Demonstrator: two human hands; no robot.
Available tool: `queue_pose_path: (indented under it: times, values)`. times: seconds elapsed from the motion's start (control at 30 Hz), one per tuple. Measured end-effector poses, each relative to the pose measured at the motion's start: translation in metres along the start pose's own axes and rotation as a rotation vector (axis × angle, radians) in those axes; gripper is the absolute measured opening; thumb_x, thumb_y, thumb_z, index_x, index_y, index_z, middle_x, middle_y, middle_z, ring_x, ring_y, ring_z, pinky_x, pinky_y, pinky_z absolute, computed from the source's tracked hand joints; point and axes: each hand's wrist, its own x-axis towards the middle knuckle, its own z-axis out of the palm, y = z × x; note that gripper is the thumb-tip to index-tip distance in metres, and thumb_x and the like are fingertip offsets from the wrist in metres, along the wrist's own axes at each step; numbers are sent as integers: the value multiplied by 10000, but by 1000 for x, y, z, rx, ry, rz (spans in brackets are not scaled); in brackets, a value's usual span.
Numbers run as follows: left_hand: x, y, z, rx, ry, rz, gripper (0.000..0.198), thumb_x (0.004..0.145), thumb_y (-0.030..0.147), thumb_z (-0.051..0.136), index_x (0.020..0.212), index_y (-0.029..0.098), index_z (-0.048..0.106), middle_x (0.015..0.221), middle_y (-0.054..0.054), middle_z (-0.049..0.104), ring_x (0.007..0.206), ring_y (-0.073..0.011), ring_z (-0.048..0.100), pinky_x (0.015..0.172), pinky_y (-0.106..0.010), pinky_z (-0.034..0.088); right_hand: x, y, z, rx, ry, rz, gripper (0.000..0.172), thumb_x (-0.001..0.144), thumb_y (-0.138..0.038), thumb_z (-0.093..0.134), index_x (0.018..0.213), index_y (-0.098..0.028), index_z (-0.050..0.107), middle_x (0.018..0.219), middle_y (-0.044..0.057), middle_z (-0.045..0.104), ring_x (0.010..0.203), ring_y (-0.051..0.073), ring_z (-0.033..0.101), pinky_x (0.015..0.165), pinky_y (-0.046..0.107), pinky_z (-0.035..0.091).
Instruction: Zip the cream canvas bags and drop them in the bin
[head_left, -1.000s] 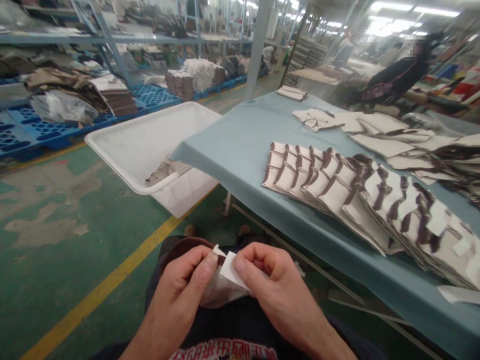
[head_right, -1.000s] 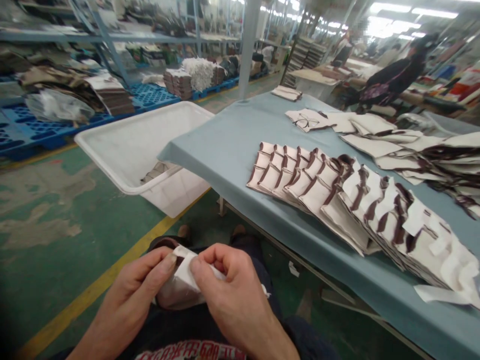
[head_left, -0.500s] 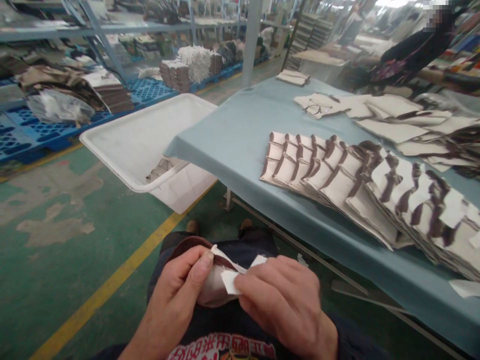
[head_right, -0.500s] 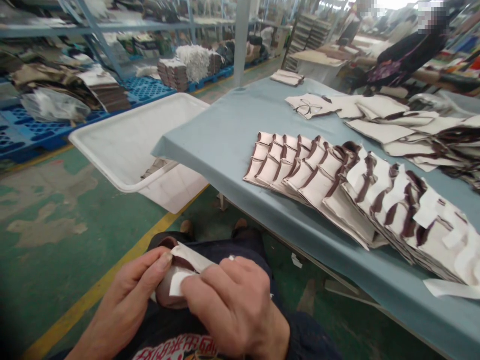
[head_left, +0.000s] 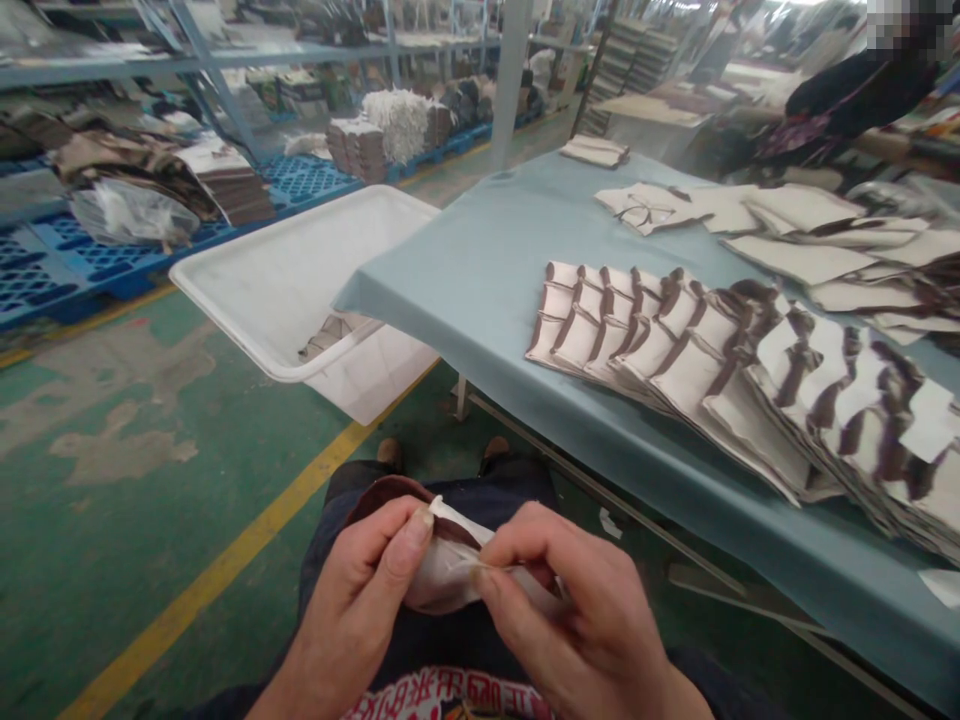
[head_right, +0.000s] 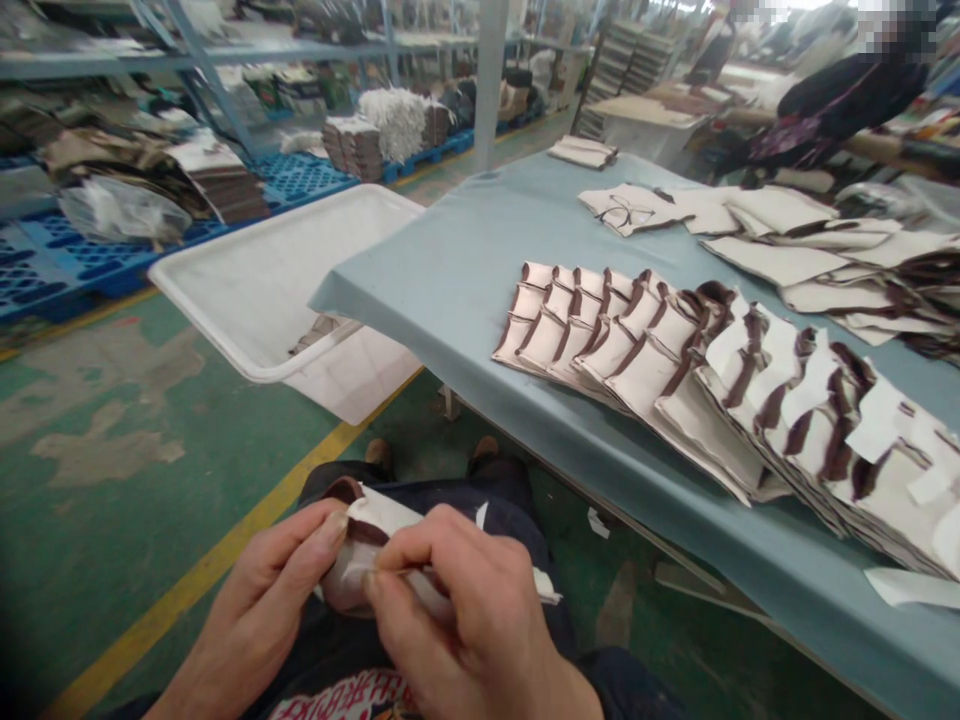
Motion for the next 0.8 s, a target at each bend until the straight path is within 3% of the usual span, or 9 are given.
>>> queue_pose_path:
  times: [0.1, 0.17, 0.3, 0.63, 0.8]
  values:
    - [0, 1, 0, -1, -5, 21, 415, 1095, 438, 517, 792, 192, 660, 697, 17, 617, 613, -143, 555, 567, -210, 451, -3, -6, 9, 119, -77, 385, 194, 956, -182, 641, 764, -210, 642, 652, -57, 535, 497, 84, 416, 432, 221, 299]
    - [0, 3, 1, -9, -18, 29, 430, 1093, 423, 506, 751, 193, 627, 668, 26, 574, 585, -134, 519, 540, -210, 424, -3, -7, 14, 125, -41, 483, 203, 933, -206, 636, 731, -209, 651, 636, -58, 490, 510, 92, 387, 445, 225, 289]
    - [1, 7, 3, -18, -22, 39, 422, 1077, 391, 492, 722, 195, 608, 654, 27, 563, 574, -130, 500, 526, -211, 410, 3, -6, 22, 29, 27, 472, 206, 896, -228, 650, 691, -211, 645, 627, -56, 483, 519, 97, 376, 483, 234, 301]
    - [5, 5, -1, -42, -17, 17, 386, 1036, 344, 496, 703, 185, 607, 641, 32, 526, 565, -124, 463, 522, -219, 394, 1, -1, 39, -32, 56, 546, 233, 916, -310, 652, 703, -217, 634, 614, -41, 538, 514, 109, 418, 478, 252, 276]
    - [8, 1, -6, -88, -25, -31, 391, 1008, 373, 508, 665, 191, 562, 619, 38, 472, 555, -121, 410, 500, -220, 364, 3, 3, 48, 14, 11, 655, 225, 908, -361, 642, 732, -221, 634, 599, -43, 523, 512, 117, 404, 475, 250, 286]
